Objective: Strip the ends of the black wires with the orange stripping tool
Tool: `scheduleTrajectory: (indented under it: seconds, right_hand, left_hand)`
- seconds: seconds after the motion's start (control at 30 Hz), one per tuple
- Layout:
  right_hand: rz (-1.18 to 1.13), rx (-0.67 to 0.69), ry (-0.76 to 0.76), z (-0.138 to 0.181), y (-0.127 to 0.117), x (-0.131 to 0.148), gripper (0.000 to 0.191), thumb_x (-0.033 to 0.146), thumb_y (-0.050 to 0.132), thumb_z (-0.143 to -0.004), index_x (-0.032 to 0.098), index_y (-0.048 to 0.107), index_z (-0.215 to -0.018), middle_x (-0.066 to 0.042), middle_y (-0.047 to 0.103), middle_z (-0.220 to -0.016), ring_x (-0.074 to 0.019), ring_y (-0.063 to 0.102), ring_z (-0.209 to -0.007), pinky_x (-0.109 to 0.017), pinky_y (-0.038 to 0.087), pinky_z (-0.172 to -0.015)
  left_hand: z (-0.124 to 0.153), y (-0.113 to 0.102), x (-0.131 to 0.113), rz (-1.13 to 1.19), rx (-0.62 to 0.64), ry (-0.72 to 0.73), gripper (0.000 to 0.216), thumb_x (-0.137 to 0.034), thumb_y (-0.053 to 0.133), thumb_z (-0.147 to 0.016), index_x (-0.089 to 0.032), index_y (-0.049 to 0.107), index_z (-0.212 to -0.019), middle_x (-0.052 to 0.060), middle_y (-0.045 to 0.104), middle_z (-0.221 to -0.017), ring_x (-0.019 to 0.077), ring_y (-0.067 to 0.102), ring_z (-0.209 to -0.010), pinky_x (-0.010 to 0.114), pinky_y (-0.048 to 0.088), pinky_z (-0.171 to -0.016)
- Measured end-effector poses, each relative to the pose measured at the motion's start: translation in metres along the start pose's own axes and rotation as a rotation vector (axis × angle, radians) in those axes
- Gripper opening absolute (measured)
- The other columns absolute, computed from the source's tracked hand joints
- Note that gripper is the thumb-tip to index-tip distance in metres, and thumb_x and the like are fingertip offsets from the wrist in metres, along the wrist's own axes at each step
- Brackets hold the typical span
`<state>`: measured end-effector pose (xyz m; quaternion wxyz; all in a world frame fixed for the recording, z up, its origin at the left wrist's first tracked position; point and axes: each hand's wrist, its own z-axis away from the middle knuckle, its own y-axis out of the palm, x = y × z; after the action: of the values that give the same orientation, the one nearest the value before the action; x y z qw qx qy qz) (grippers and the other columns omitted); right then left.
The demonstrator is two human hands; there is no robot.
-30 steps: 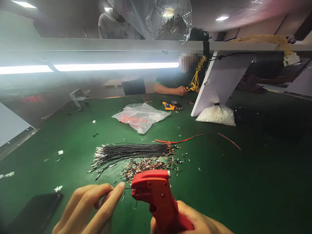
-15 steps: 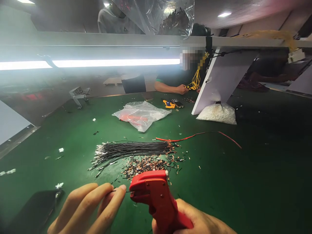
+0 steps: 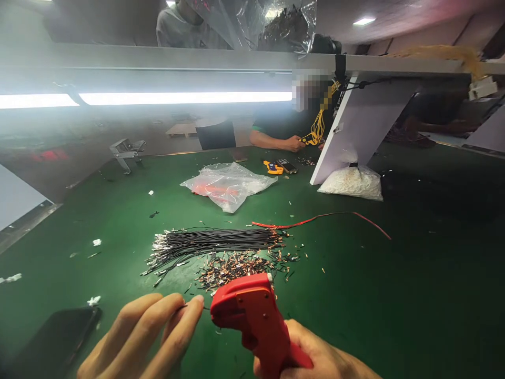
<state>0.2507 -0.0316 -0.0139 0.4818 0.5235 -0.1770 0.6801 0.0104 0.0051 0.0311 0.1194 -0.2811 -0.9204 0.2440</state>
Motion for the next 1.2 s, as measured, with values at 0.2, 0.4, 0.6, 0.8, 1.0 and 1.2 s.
scheduleTrajectory:
  seconds: [0.2, 0.4, 0.6, 0.8, 1.0, 1.2]
  right_hand:
    - [0.01, 0.029, -0.133, -0.008, -0.004, -0.009, 0.051, 0.069, 0.072, -0.068, 0.021, 0.053, -0.065, 0.005, 0.034, -0.055, -0.0107, 0.026, -0.05, -0.026, 0.026, -0.044]
    - [-0.063, 0.09, -0.173, -0.023, -0.006, -0.025, 0.057, 0.075, 0.066, -0.068, 0.019, 0.055, -0.067, 0.005, 0.04, -0.054, -0.0093, 0.033, -0.047, -0.024, 0.03, -0.045]
    - [-0.005, 0.081, -0.219, -0.008, 0.004, 0.005, 0.061, 0.07, 0.063, -0.071, 0.017, 0.064, -0.1, -0.008, 0.061, -0.084, -0.0227, 0.057, -0.074, -0.036, 0.047, -0.069]
    - [0.287, -0.143, -0.297, 0.011, -0.007, 0.022, 0.042, 0.054, 0.062, -0.083, 0.026, 0.061, -0.114, -0.01, 0.061, -0.109, -0.0314, 0.057, -0.103, -0.042, 0.047, -0.087]
    - [1.056, -0.166, -0.403, -0.002, -0.008, 0.03, 0.031, 0.033, 0.075, -0.077, 0.023, 0.059, -0.102, -0.007, 0.061, -0.097, -0.0257, 0.055, -0.088, -0.04, 0.046, -0.083]
    - [1.337, -0.147, -0.503, -0.015, -0.006, 0.001, 0.045, 0.041, 0.079, -0.072, 0.02, 0.058, -0.106, -0.008, 0.062, -0.103, -0.0272, 0.056, -0.091, -0.042, 0.044, -0.083]
  left_hand:
    - [0.003, 0.001, 0.002, 0.056, 0.049, 0.022, 0.021, 0.002, 0.057, -0.086, -0.015, 0.068, -0.094, 0.004, 0.063, -0.081, 0.0171, 0.056, -0.077, 0.029, 0.044, -0.068]
    - [0.007, 0.005, 0.002, 0.052, 0.115, 0.028, 0.021, -0.004, 0.049, -0.093, -0.014, 0.066, -0.1, 0.003, 0.065, -0.075, 0.0182, 0.058, -0.077, 0.031, 0.045, -0.072]
    - [0.008, 0.001, 0.007, 0.098, 0.111, -0.039, 0.019, 0.001, 0.058, -0.084, -0.008, 0.066, -0.099, 0.006, 0.068, -0.079, 0.0178, 0.056, -0.076, 0.031, 0.045, -0.07]
    - [0.007, 0.002, 0.01, 0.063, 0.083, -0.133, 0.022, 0.007, 0.066, -0.079, -0.008, 0.065, -0.095, 0.002, 0.065, -0.073, 0.0123, 0.054, -0.071, 0.025, 0.043, -0.069]
    - [0.012, 0.005, 0.009, 0.035, 0.068, -0.157, 0.02, 0.006, 0.066, -0.079, -0.01, 0.066, -0.091, 0.004, 0.067, -0.082, 0.0134, 0.057, -0.078, 0.024, 0.044, -0.071]
    - [0.014, 0.005, 0.009, 0.032, 0.101, -0.097, 0.025, 0.007, 0.06, -0.079, -0.012, 0.065, -0.094, 0.004, 0.066, -0.086, 0.0132, 0.059, -0.08, 0.023, 0.046, -0.071]
